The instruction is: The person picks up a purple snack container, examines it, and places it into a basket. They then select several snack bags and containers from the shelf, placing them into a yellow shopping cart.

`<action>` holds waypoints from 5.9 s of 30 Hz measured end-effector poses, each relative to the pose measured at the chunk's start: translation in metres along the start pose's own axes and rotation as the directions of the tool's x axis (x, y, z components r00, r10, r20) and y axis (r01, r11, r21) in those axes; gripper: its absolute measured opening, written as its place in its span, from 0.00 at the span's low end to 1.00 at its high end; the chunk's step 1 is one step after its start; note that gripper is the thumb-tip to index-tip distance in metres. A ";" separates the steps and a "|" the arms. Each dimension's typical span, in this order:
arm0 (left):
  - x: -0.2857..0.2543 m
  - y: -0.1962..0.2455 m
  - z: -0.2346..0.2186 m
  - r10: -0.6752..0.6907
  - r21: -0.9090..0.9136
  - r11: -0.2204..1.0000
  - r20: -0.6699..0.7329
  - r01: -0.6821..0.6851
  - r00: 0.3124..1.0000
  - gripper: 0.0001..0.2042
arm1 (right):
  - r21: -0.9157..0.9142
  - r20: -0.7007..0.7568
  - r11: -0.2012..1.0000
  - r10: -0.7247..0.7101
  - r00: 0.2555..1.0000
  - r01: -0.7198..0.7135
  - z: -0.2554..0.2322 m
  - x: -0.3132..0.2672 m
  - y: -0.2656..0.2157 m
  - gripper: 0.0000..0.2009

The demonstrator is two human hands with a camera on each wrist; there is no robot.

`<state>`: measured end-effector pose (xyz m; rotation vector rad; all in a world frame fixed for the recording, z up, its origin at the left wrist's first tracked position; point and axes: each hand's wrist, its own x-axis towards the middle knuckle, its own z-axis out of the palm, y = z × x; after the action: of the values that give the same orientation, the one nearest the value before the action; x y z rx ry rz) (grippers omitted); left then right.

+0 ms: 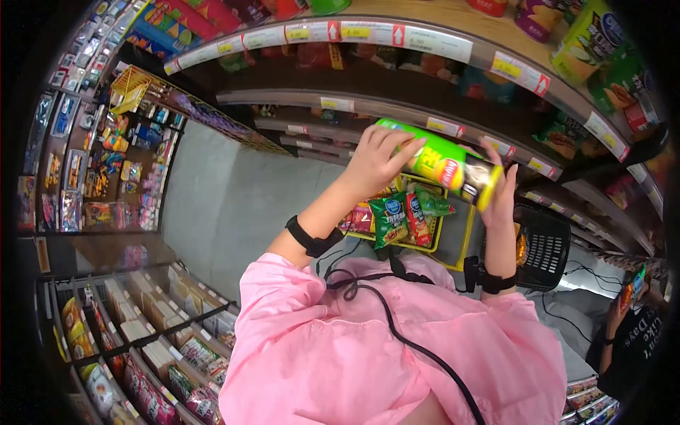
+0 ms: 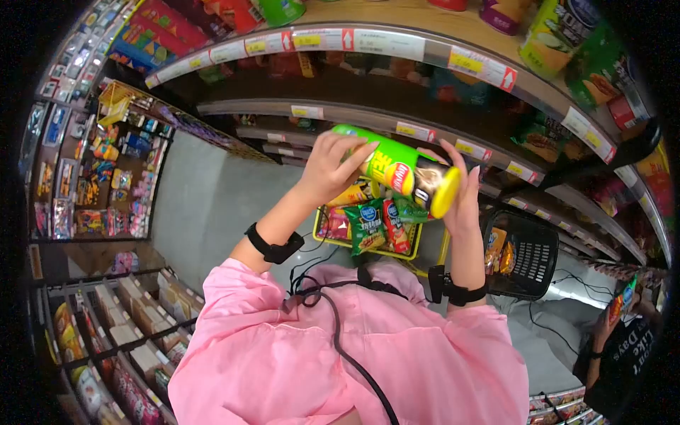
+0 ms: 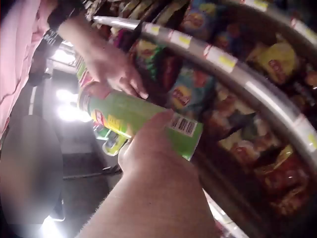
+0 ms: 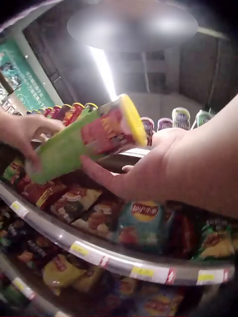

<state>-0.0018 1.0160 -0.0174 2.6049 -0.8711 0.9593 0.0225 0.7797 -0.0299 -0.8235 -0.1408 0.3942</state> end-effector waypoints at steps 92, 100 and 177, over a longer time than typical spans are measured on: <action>-0.326 0.040 0.223 -0.522 0.310 0.177 0.834 0.934 -0.178 0.22 | -0.794 -0.583 -0.093 0.395 0.710 -0.601 -0.222 -0.076 0.275 0.18; -0.316 0.039 0.202 -0.544 0.413 0.202 0.802 0.888 -0.249 0.21 | -0.708 -0.608 -0.379 -0.101 0.787 -0.596 -0.237 -0.108 0.223 0.16; -0.311 0.065 0.161 -0.612 0.087 -0.052 0.785 0.995 -0.101 0.15 | 0.054 -0.778 0.732 0.457 0.431 -0.679 -0.253 -0.037 0.323 0.11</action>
<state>-0.1481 1.0407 -0.3413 2.0028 0.6880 -0.6403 -0.0354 0.7891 -0.4383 -1.2555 0.9531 0.6590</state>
